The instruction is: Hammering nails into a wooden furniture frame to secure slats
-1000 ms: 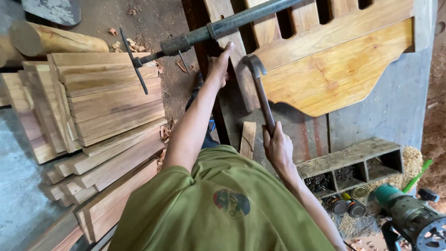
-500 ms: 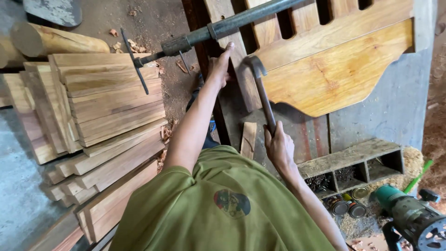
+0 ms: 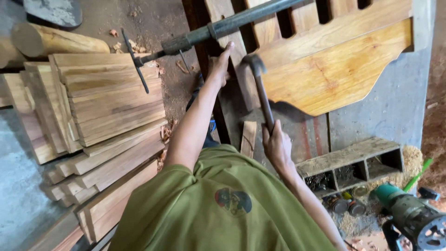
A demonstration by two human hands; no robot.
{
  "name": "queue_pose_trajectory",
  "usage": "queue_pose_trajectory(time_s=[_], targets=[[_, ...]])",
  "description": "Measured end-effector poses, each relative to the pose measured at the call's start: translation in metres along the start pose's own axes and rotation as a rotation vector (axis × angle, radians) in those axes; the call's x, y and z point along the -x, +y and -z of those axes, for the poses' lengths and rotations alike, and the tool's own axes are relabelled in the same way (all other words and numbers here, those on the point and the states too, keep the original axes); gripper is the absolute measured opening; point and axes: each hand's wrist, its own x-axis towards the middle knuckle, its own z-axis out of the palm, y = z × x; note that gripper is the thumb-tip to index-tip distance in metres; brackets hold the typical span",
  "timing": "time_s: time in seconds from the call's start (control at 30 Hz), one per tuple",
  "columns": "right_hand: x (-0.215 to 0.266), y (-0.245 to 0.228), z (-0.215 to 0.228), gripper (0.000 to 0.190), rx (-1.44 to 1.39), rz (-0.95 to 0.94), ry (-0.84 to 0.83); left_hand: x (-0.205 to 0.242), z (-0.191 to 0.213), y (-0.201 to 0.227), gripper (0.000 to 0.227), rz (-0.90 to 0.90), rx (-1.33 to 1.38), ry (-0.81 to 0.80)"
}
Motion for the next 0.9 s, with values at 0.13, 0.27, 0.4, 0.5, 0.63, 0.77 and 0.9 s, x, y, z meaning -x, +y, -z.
queue_pose_trajectory(time_s=[0.13, 0.27, 0.4, 0.5, 0.63, 0.77, 0.9], targets=[[0.003, 0.013, 0.001, 0.030, -0.068, 0.115, 0.148, -0.013, -0.006, 0.003, 0.127, -0.018, 0.029, -0.050], [0.011, 0.051, -0.024, 0.035, -0.201, 0.190, 0.385, 0.001, -0.002, 0.008, 0.132, 0.008, 0.048, -0.016], [-0.004, 0.030, -0.019, 0.026, -0.298, 0.067, 0.140, 0.007, 0.001, 0.007, 0.129, 0.010, 0.004, -0.041], [-0.009, 0.015, -0.014, 0.031, 0.064, 0.108, 0.032, 0.011, 0.004, 0.008, 0.115, -0.073, 0.057, 0.044], [0.006, 0.013, -0.005, 0.027, -0.079, 0.227, 0.156, 0.019, 0.003, 0.016, 0.124, -0.037, -0.002, -0.029], [0.010, 0.027, -0.012, 0.019, -0.246, 0.272, 0.250, 0.012, 0.004, 0.010, 0.133, 0.014, 0.016, -0.037], [-0.008, 0.016, -0.015, 0.027, -0.096, 0.101, 0.089, 0.017, 0.005, 0.011, 0.131, 0.004, 0.021, -0.037]])
